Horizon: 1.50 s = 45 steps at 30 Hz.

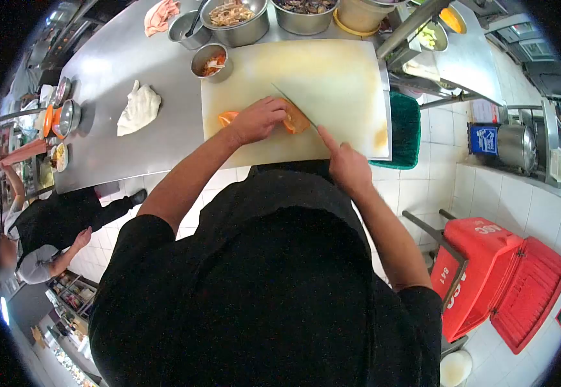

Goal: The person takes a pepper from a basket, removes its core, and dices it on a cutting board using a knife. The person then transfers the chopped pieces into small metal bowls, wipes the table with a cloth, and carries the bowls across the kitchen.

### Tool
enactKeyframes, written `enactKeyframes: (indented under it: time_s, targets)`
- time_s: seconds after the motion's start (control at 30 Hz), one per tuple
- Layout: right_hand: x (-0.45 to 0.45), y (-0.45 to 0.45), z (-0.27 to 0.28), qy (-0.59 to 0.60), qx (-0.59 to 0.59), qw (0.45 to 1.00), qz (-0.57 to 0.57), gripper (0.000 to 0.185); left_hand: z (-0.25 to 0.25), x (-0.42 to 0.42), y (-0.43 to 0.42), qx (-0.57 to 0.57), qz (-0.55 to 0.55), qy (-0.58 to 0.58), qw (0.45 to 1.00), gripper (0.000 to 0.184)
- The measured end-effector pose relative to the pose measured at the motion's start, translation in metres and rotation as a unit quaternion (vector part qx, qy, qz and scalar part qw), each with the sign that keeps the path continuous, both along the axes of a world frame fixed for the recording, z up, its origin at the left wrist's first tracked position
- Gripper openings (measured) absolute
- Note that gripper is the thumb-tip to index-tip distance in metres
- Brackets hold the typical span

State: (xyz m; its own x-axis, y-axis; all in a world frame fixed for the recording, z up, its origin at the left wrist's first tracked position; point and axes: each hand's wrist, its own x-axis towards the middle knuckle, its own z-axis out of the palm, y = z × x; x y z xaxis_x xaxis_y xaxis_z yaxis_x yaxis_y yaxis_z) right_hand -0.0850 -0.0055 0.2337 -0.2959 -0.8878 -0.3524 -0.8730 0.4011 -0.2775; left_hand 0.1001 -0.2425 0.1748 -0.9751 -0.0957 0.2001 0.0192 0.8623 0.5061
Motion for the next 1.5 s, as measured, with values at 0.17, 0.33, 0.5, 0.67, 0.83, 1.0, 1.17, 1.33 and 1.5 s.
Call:
enactKeyframes:
  time_s: [0.17,0.33,0.5,0.67,0.83,1.0,1.17,1.33,1.5]
  targets:
    - [0.003,0.0,0.045,0.007,0.055,0.998,0.014,0.079,0.004,-0.002,-0.001,0.0,0.01,-0.031,0.999,0.018]
    - [0.007,0.016,0.06,0.023,0.082,0.996,0.013,0.079,0.004,-0.004,0.001,-0.014,0.016,-0.034,0.999,0.017]
    - [0.004,0.014,0.02,0.017,0.037,0.999,0.008,0.076,-0.002,-0.003,0.004,0.011,0.021,-0.003,1.0,0.016]
    - [0.001,-0.001,0.027,0.0,0.015,1.0,0.003,0.075,0.004,-0.001,0.001,0.005,0.012,-0.006,1.0,0.019]
    - [0.011,0.014,0.054,0.009,0.075,0.997,0.002,0.075,0.001,0.0,0.003,0.021,0.023,-0.006,0.999,0.014]
    - [0.006,0.0,0.005,0.004,0.005,1.0,0.007,0.078,-0.001,-0.001,0.001,0.02,0.032,0.006,0.999,0.014]
    - [0.013,0.006,0.051,0.012,0.043,0.999,0.017,0.08,-0.003,0.001,0.002,0.009,0.026,-0.006,1.0,0.014]
    - [0.017,0.001,0.008,0.008,0.02,1.0,0.0,0.084,-0.004,0.001,0.004,0.013,0.032,0.008,0.999,0.017]
    - [0.02,0.002,0.043,-0.004,0.043,0.999,-0.006,0.083,-0.003,0.004,0.005,0.009,0.039,-0.001,0.999,0.018]
